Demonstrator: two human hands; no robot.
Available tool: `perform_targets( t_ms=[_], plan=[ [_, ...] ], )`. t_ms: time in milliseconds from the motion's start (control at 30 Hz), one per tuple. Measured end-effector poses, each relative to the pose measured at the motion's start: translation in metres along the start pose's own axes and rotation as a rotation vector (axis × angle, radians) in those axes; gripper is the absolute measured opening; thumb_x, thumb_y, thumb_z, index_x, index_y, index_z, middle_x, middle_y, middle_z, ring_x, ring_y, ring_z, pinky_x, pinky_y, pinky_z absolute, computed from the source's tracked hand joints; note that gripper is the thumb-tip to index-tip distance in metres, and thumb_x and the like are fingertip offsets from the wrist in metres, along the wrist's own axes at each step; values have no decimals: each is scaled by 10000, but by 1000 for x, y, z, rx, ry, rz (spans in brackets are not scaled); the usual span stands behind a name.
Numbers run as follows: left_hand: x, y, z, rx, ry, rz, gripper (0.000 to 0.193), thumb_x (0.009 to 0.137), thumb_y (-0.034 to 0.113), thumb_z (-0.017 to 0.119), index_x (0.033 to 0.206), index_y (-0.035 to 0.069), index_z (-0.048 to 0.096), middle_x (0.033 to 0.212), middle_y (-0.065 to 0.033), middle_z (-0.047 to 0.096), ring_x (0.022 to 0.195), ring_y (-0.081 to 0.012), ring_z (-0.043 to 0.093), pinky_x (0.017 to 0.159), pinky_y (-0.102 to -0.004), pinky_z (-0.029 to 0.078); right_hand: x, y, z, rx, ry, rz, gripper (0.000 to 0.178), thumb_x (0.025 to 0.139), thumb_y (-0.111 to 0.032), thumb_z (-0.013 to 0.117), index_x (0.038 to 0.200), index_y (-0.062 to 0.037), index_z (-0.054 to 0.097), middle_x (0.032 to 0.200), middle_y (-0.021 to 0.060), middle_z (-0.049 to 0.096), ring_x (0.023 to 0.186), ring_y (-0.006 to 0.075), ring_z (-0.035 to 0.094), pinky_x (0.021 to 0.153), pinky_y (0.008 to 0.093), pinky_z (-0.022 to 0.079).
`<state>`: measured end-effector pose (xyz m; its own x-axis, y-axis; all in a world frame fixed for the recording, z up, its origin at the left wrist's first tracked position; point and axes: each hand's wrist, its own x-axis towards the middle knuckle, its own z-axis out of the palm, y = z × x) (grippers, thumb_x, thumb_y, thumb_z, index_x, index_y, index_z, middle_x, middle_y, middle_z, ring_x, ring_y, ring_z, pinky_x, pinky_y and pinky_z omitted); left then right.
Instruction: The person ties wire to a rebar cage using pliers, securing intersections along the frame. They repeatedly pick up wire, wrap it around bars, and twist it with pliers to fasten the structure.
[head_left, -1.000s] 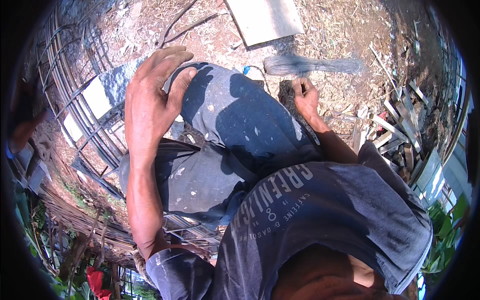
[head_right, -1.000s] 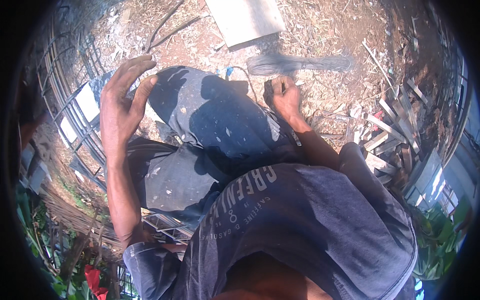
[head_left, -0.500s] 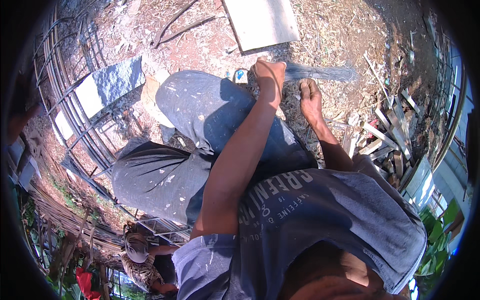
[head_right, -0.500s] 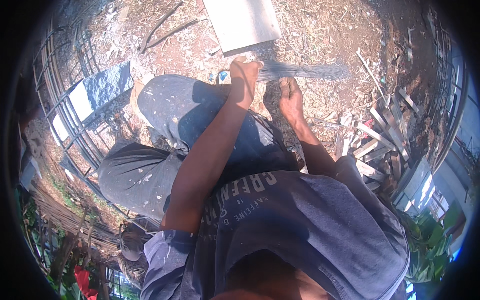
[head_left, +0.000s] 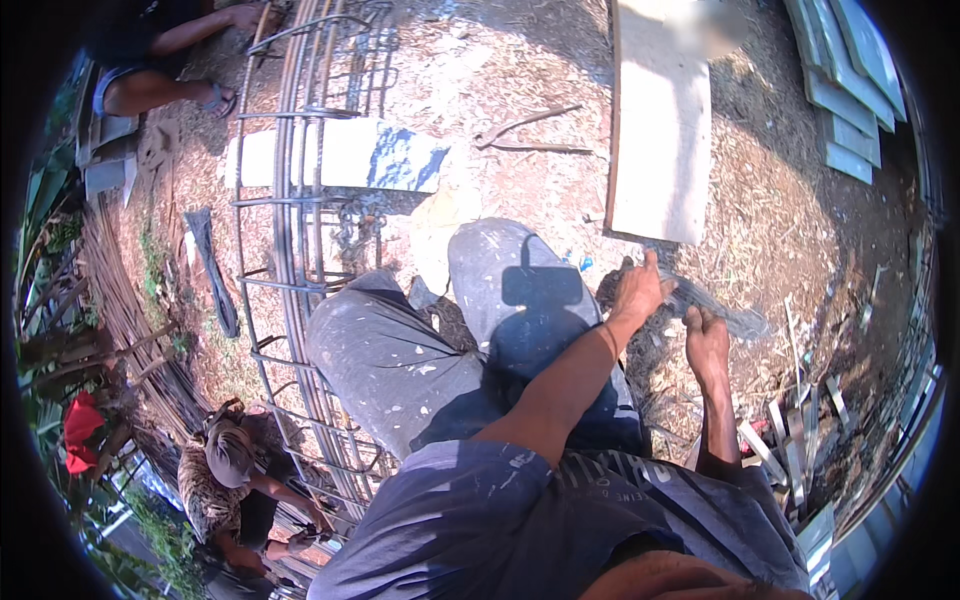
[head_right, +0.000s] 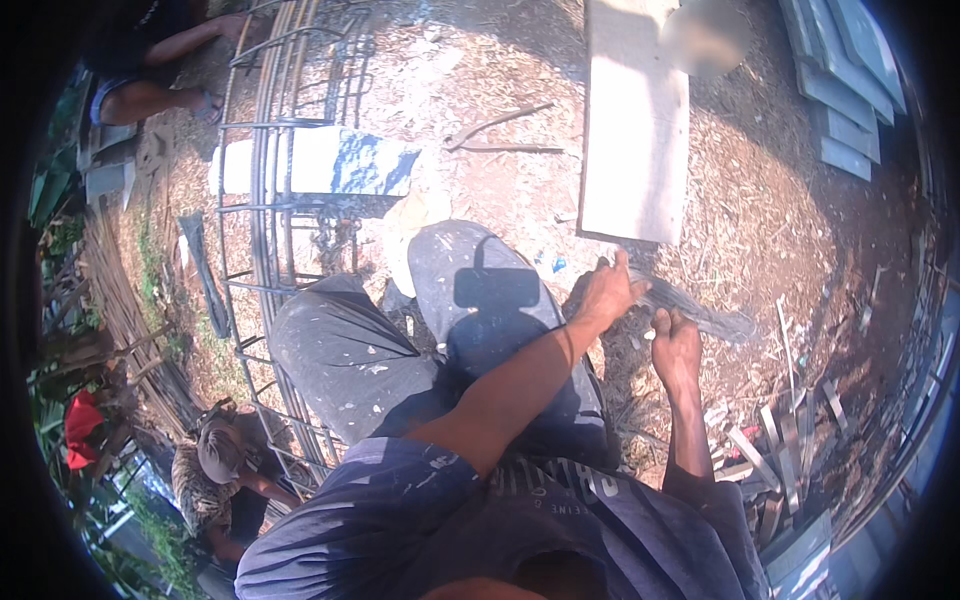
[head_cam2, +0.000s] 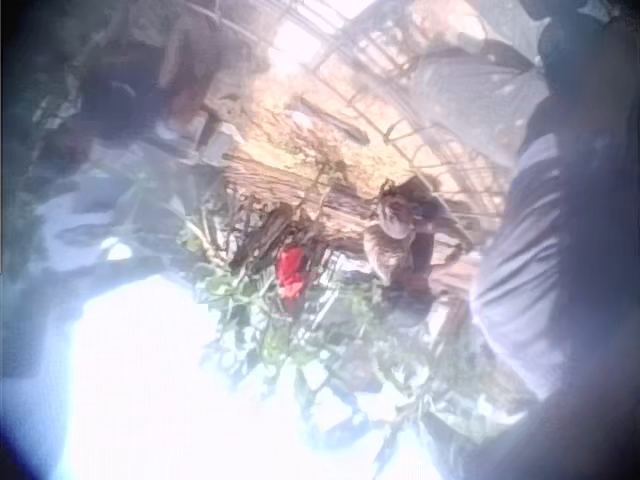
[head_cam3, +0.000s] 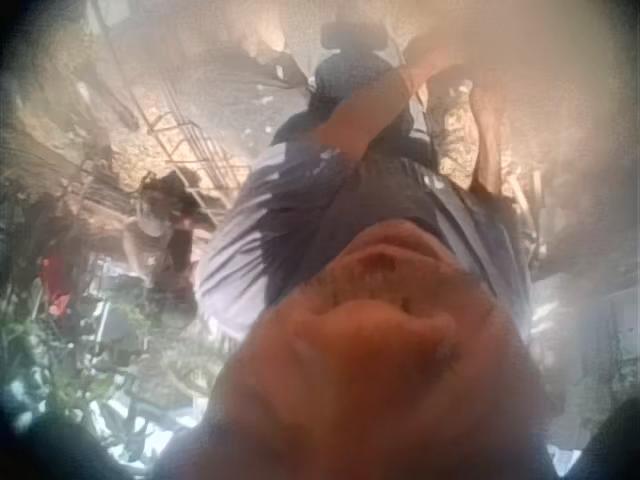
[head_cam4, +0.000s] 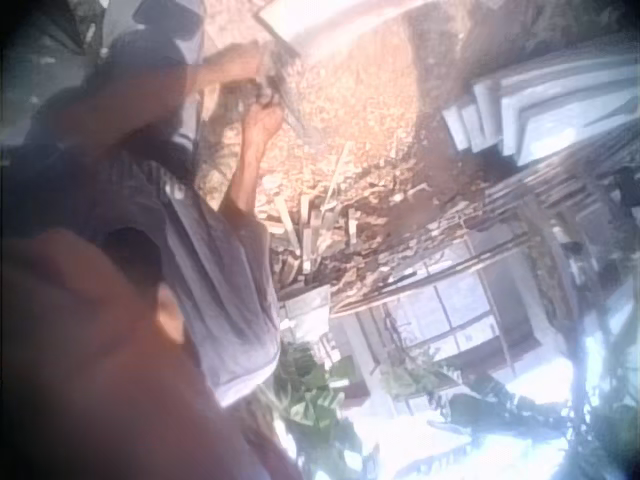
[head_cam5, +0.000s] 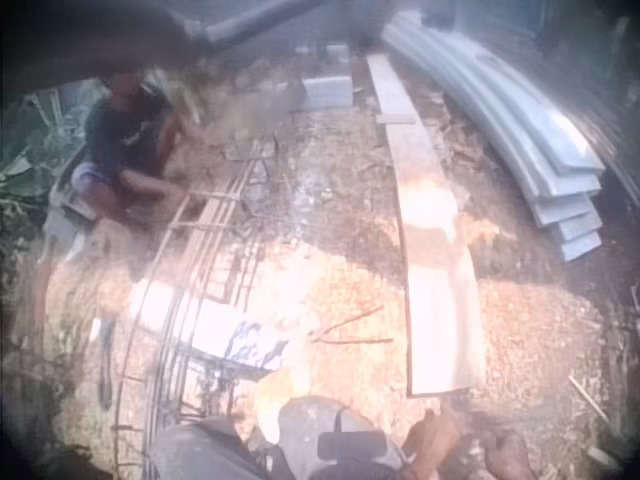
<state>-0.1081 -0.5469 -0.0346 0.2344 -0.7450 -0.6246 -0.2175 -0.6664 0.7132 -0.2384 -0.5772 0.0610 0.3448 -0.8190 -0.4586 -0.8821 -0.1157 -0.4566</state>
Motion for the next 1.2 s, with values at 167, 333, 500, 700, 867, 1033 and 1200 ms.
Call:
perform_targets(
  t_ms=[167,333,500,700,867,1033,1200],
  plan=[
    [26,-39,65,331,-216,219,609,844,313,643,1288,-41,421,945,-270,650,927,-429,636,814,-483,508,-54,-218,-7,103,-152,-714,223,931,-188,538,803,-23,616,681,201,598,628,403,593,810,506,435],
    [-4,-24,22,284,-151,307,407,824,287,628,1117,6,601,961,-236,660,920,-416,637,799,-487,497,-58,-305,-72,112,-66,-1012,271,956,-126,533,743,39,546,591,132,496,503,242,468,513,377,352],
    [-88,10,-91,-322,136,204,312,839,250,613,1024,-2,620,896,-193,675,904,-308,670,750,-428,506,5,-266,-106,-279,570,-1228,243,958,-154,520,823,34,594,694,152,545,718,329,521,769,468,399],
    [-111,-9,-158,-1520,388,275,474,993,480,488,1178,60,607,873,-24,549,853,-132,547,711,-290,462,-16,-242,-5,-179,-60,-1451,222,895,-136,560,735,14,585,657,192,543,667,369,504,720,439,421],
    [-141,-26,-217,-1617,656,197,295,971,343,571,1103,82,611,749,14,503,550,-95,450,463,-245,332,27,-186,75,228,-502,-1227,252,921,-190,606,742,-14,593,584,42,500,494,160,405,473,286,297],
    [-125,-51,-293,-1438,1175,359,269,976,330,576,969,66,627,623,45,457,473,-54,324,425,-259,251,-24,-156,74,190,-616,-960,369,912,-379,559,949,-32,678,816,158,624,735,265,578,700,409,430],
    [-152,-43,-336,-1250,1513,258,326,981,315,564,1004,3,656,672,5,571,467,-67,422,428,-271,311,-53,-163,51,112,-452,-927,389,937,-352,527,993,-11,705,984,248,680,870,421,644,772,493,511]
  ],
)
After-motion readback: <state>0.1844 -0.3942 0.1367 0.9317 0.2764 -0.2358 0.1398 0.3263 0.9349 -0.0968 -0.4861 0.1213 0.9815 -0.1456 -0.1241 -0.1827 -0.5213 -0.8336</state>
